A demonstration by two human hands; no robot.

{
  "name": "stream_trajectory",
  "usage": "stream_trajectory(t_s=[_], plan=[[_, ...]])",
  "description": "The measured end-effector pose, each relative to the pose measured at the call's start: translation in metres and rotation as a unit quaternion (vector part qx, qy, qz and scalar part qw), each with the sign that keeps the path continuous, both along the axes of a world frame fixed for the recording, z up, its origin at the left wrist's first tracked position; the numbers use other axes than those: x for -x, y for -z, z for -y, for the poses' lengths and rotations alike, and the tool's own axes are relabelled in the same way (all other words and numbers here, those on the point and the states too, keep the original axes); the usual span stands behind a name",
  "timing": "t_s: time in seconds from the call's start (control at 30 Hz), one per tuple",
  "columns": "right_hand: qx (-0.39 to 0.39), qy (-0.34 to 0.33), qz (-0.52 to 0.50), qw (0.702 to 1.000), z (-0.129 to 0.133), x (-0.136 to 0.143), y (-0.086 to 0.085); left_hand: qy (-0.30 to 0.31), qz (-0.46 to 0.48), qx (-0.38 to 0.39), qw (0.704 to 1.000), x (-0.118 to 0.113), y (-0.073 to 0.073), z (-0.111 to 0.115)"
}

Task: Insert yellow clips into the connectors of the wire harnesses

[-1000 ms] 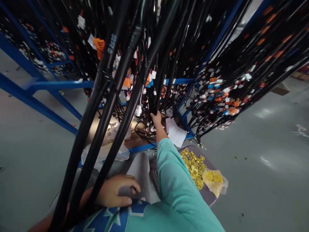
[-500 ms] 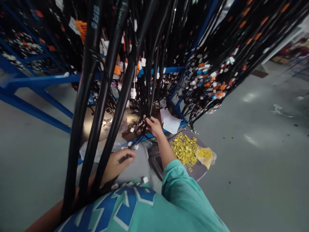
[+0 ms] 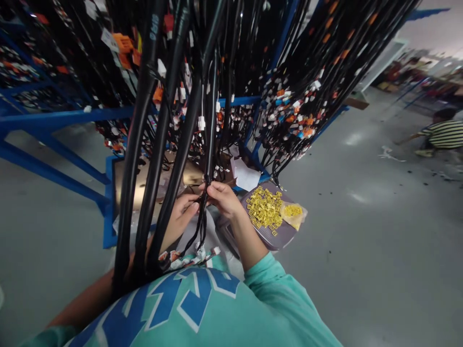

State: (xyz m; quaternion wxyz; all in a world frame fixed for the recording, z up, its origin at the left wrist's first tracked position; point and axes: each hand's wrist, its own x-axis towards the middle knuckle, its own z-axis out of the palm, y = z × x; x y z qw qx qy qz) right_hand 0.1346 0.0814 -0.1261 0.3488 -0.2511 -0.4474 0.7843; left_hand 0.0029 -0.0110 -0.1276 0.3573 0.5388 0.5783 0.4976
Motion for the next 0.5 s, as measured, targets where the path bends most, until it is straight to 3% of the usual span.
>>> stream_trajectory(t_s=[0.27, 0.5], plan=[[0.024, 0.01, -0.02, 0.999, 0.01, -0.002, -0.009, -0.007, 0.082, 0.021, 0.996, -0.014, -0.019, 0.006], [0.013, 0.014, -0.015, 1.0, 0.016, -0.004, -0.01, -0.027, 0.098, 0.036, 0.994, -0.017, -0.025, 0.007]])
